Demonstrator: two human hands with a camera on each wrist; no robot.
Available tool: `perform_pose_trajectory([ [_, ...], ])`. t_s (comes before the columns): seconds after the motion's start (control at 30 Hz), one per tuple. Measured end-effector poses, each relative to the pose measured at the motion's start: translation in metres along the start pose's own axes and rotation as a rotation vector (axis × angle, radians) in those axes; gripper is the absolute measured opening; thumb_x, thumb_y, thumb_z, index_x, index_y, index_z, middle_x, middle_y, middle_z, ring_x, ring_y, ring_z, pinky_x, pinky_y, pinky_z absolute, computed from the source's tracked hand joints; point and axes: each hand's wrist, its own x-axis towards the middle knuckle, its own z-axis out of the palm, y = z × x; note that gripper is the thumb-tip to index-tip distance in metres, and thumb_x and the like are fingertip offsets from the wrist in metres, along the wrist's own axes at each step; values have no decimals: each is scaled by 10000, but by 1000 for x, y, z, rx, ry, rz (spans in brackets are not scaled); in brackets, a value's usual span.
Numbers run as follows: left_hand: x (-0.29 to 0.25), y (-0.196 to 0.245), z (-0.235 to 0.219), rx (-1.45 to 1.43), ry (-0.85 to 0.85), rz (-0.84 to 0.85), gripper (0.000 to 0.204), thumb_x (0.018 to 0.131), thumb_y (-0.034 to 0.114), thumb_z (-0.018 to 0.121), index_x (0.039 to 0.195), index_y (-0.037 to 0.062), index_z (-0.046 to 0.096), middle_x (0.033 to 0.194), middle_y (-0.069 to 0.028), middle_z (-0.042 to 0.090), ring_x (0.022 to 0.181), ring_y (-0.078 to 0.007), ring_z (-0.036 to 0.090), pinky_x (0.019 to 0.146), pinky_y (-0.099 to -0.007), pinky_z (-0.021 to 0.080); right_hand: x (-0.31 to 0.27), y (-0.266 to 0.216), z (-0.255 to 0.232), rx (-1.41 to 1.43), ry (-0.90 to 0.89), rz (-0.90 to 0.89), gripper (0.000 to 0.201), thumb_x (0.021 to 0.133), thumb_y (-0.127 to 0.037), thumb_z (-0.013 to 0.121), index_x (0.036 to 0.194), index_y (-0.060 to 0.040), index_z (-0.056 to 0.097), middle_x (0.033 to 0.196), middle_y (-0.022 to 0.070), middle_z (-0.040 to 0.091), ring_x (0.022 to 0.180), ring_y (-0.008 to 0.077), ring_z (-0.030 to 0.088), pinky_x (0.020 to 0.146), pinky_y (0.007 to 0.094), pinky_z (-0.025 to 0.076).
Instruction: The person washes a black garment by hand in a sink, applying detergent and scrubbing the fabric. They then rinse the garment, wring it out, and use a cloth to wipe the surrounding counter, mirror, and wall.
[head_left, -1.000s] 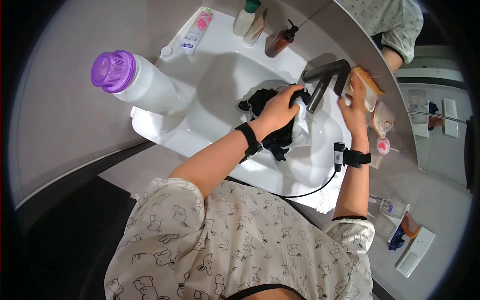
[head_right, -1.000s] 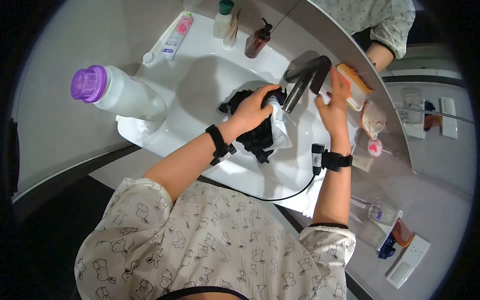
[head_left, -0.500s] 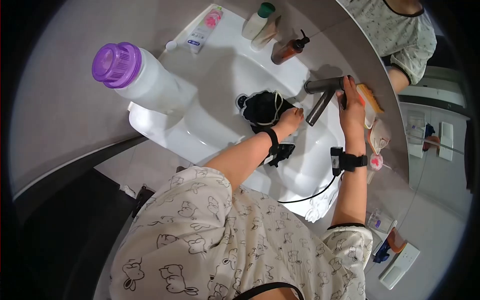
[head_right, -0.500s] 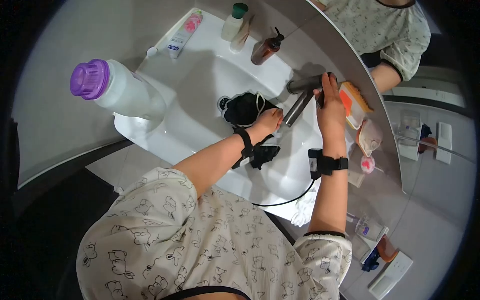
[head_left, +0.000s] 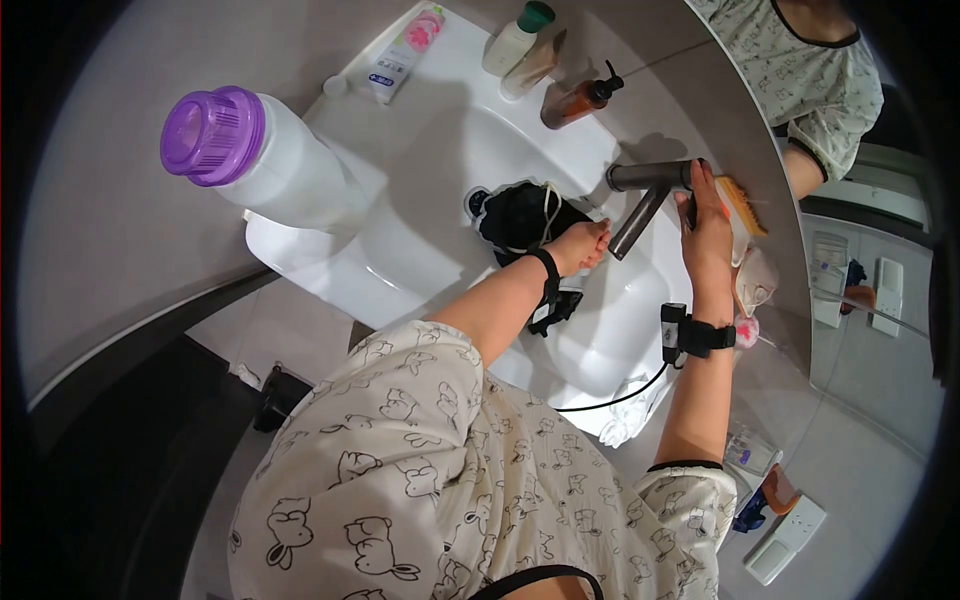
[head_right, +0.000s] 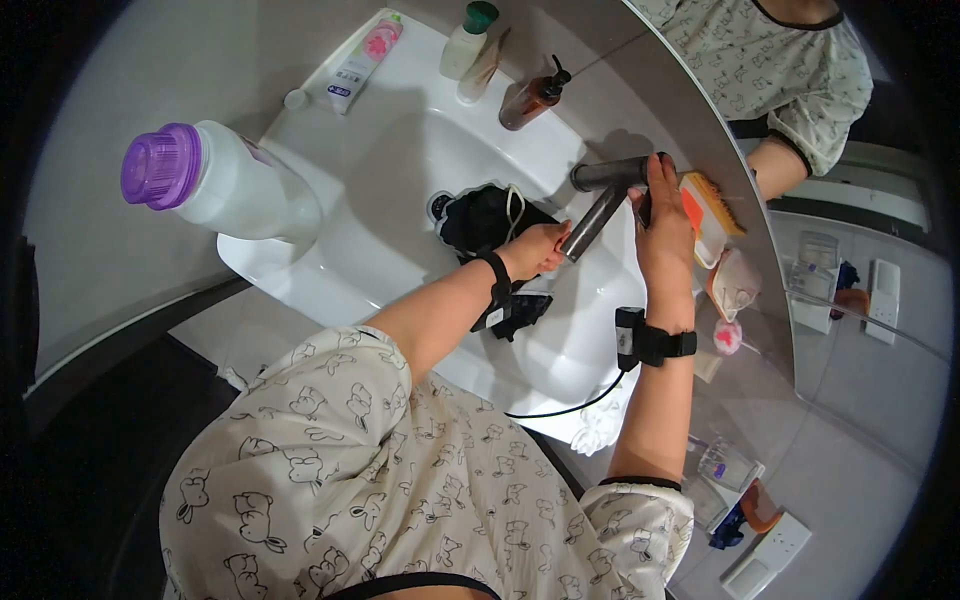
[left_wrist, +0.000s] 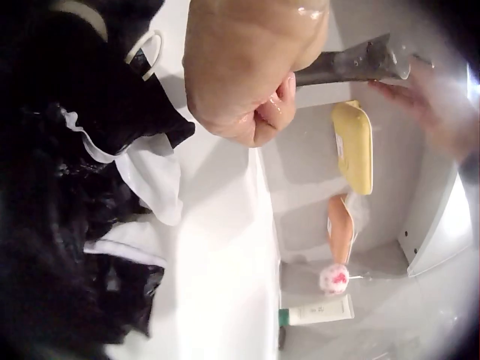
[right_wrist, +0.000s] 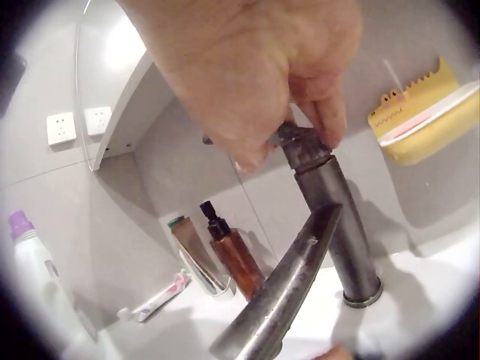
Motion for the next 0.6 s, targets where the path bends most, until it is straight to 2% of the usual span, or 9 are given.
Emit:
perform_pose_trajectory([
  [0.33,14,-11,-8,-81,19,23,362,895,435,455,670,157,402,573,61,338,430,-53,251,382,-207,192,3,-1,-5,26,-17,-9,431,866,-213,528,1275,-125,422,1321,98,416,1129,298,474,896,363,427],
  [0.4,14,-12,-9,-116,-29,20,373,892,451,453,667,159,400,566,65,332,433,-49,255,382,-203,194,3,-1,-6,41,-15,-9,430,864,-206,531,1272,-123,426,1316,99,422,1126,298,477,893,361,430],
  [0.5,12,-9,-4,-39,59,-20,380,890,467,450,667,163,398,560,67,330,442,-47,265,387,-198,198,3,-1,-6,61,-15,-3,424,860,-191,538,1266,-125,435,1305,100,434,1129,294,476,895,358,430],
  [0.6,13,-9,-6,-53,18,-8,379,894,461,440,667,161,397,555,66,334,447,-49,277,388,-198,204,4,-2,-6,83,-2,-13,420,855,-176,545,1259,-119,446,1297,107,440,1138,290,470,902,355,426],
])
